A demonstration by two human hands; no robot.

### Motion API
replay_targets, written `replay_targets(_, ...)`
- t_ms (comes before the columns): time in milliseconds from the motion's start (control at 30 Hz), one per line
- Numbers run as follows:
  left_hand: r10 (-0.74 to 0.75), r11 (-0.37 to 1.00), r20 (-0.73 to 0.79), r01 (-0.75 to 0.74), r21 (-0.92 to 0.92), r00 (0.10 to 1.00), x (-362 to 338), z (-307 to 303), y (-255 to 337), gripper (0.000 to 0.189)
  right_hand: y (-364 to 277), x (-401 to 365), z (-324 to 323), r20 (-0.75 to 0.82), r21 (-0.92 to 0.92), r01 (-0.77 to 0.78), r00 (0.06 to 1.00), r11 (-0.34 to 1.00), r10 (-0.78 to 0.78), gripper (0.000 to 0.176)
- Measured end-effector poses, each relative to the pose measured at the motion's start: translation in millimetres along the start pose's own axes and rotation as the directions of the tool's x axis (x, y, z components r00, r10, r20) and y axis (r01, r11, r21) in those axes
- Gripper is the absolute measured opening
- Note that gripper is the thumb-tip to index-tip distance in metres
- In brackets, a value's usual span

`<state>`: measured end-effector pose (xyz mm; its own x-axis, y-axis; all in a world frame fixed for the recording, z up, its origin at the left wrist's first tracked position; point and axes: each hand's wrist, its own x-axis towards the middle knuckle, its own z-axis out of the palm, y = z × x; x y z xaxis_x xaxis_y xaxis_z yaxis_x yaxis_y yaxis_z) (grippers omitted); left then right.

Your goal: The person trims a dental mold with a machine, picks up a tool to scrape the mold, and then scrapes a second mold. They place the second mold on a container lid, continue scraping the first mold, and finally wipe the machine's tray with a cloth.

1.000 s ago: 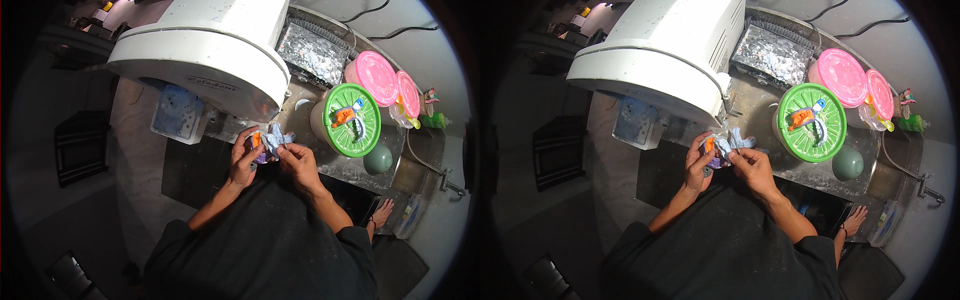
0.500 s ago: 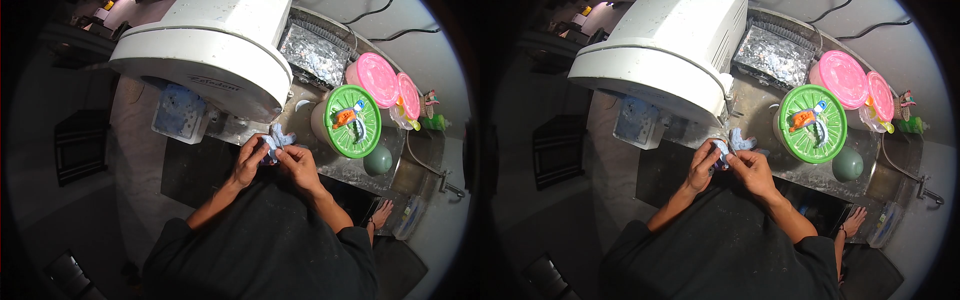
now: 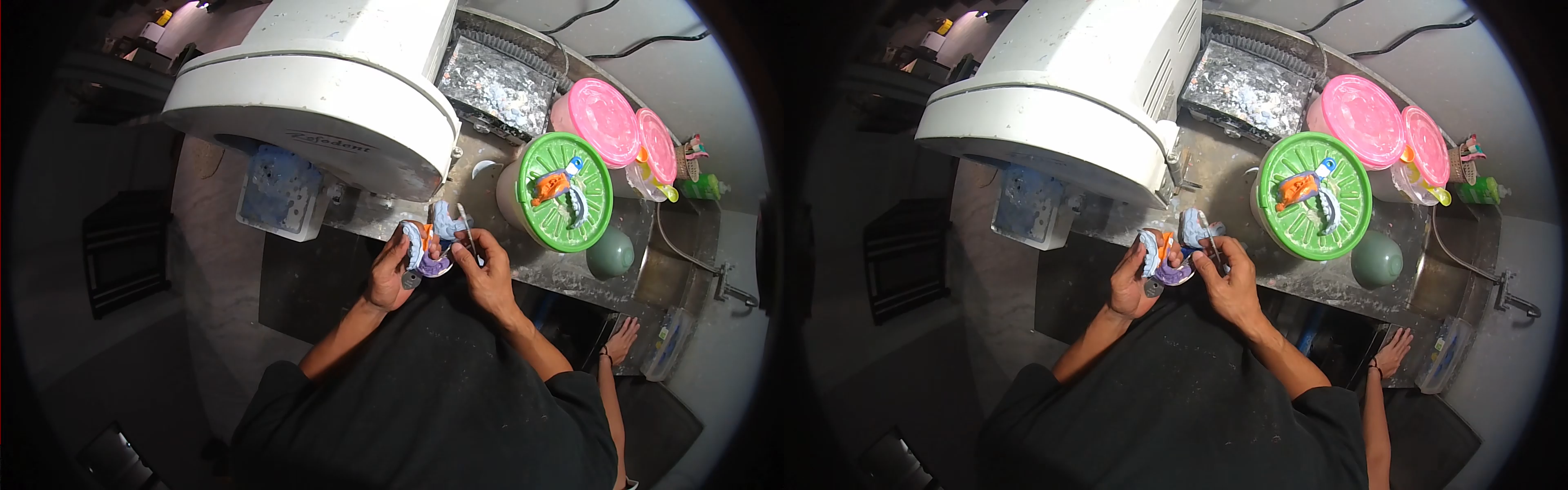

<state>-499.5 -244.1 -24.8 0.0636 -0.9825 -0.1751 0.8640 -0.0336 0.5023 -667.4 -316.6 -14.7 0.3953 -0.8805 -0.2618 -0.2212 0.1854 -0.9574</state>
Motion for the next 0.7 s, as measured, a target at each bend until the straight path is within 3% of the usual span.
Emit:
replay_targets(133,-0.003,1.000,-0.001,0.003,0.031,1.000,1,2,0,0.032,0,4,-7,0.284,0.238,-0.274,0.937,0.932,0.203,0.017)
replay_targets(233,-0.005,0.999,0.012,0.005,0.044,1.000,0,-2,-3,0.032,-16,-2,-6,0.314,0.286,-0.298,0.927,0.911,0.205,0.017)
replay_targets(333,-0.015,1.000,0.062,0.014,0.014,0.998,-1,-5,-4,0.031,-4,-4,-7,0.300,0.304,-0.269,0.938,0.914,0.177,0.018)
replay_targets(467,-0.094,0.996,-0.005,0.094,-0.003,0.996,-7,7,4,0.032,-32,-8,-18,0.302,0.260,-0.235,0.941,0.937,0.152,0.017)
replay_targets(567,-0.047,0.998,0.080,0.050,-0.037,0.996,-1,10,10,0.032,-36,-15,-32,0.303,0.154,-0.169,0.946,0.973,0.116,0.016)
replay_targets(700,-0.049,0.995,0.095,0.041,0.088,0.994,2,-1,17,0.031,-83,-21,-65,0.211,0.044,-0.065,0.976,0.997,0.054,0.015)
